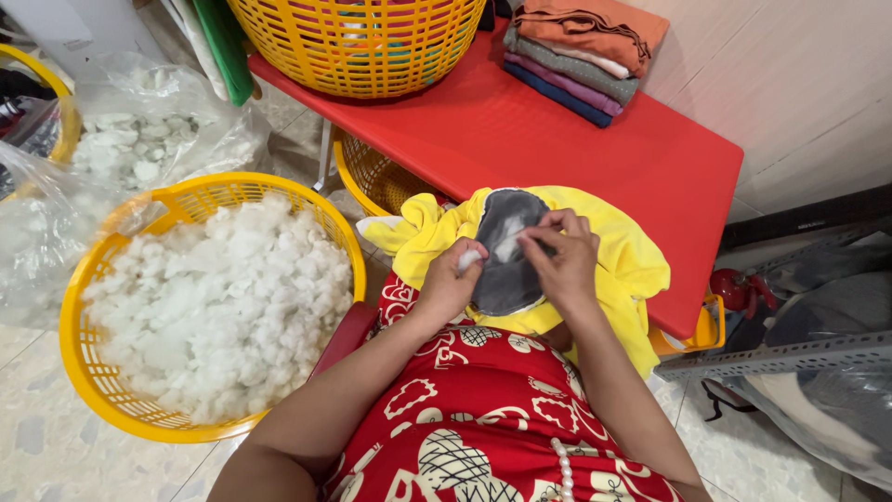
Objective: The person repeatedly takes handfuls of white cotton from a yellow basket and stuffs them into a dark gray garment held open over a yellow cloth on their lap. The garment gradually becomes fuller as more cotton is added.
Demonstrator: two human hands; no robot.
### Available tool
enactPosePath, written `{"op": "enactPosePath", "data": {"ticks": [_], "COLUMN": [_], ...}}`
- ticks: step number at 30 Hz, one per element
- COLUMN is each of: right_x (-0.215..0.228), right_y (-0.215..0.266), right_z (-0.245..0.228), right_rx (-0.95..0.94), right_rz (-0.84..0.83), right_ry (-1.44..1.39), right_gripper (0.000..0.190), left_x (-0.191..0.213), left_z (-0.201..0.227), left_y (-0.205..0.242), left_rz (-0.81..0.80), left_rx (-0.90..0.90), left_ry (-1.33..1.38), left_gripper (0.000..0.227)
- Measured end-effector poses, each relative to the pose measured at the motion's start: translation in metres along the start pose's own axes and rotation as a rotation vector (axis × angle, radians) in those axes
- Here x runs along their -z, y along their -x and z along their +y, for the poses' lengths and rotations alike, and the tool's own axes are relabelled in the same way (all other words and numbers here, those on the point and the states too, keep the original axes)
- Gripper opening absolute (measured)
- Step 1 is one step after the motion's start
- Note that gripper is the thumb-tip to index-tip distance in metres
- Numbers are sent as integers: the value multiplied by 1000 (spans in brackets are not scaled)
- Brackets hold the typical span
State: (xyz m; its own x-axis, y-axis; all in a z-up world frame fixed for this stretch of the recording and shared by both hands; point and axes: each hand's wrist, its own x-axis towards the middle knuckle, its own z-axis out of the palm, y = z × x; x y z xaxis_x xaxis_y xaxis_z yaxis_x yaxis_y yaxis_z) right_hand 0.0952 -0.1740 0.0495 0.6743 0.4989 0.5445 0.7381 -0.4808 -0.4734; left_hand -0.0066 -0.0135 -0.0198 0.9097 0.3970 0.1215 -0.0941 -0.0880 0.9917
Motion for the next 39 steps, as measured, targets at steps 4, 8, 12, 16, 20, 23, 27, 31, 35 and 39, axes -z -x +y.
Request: {"op": "enactPosePath", "data": {"ticks": [4, 8, 12, 16, 20, 23, 27, 31, 35, 39], "right_x": [-3, -7, -10, -9, -9, -7, 8, 5, -11, -21], "right_y": [0, -3, -3, 0, -2, -3, -2, -2, -2, 4], "right_z": [20, 36, 47, 52, 40, 21, -4, -12, -5, 9], "right_rx": [-116, -221, -240, -277, -230, -197, 79, 118, 81, 63], "right_rz": [47, 104, 144, 142, 112, 88, 11, -156, -171, -170], "right_ry": [-275, -529, -666, -587, -536, -567, -269, -141, -67, 42], "right_gripper": [13, 10, 10, 9, 9, 11, 41, 35, 22, 16], "left_x": [1, 4, 2, 1, 4, 0, -5, -3, 7, 30], "left_z": [3, 6, 18, 38, 53, 56, 49, 30, 20, 19], "left_y": [0, 1, 3, 7, -1, -10, -14, -11, -20, -37], "left_rz": [-20, -44, -6, 65, 52, 61, 80, 62, 32, 154], "left_rx": [-15, -12, -12, -97, -254, -299, -307, -245, 23, 228], "left_ry": [-50, -58, -68, -29, -142, -288, -281, -36, 368, 694], "left_gripper": [13, 13, 14, 15, 25, 21, 15, 12, 11, 12]}}
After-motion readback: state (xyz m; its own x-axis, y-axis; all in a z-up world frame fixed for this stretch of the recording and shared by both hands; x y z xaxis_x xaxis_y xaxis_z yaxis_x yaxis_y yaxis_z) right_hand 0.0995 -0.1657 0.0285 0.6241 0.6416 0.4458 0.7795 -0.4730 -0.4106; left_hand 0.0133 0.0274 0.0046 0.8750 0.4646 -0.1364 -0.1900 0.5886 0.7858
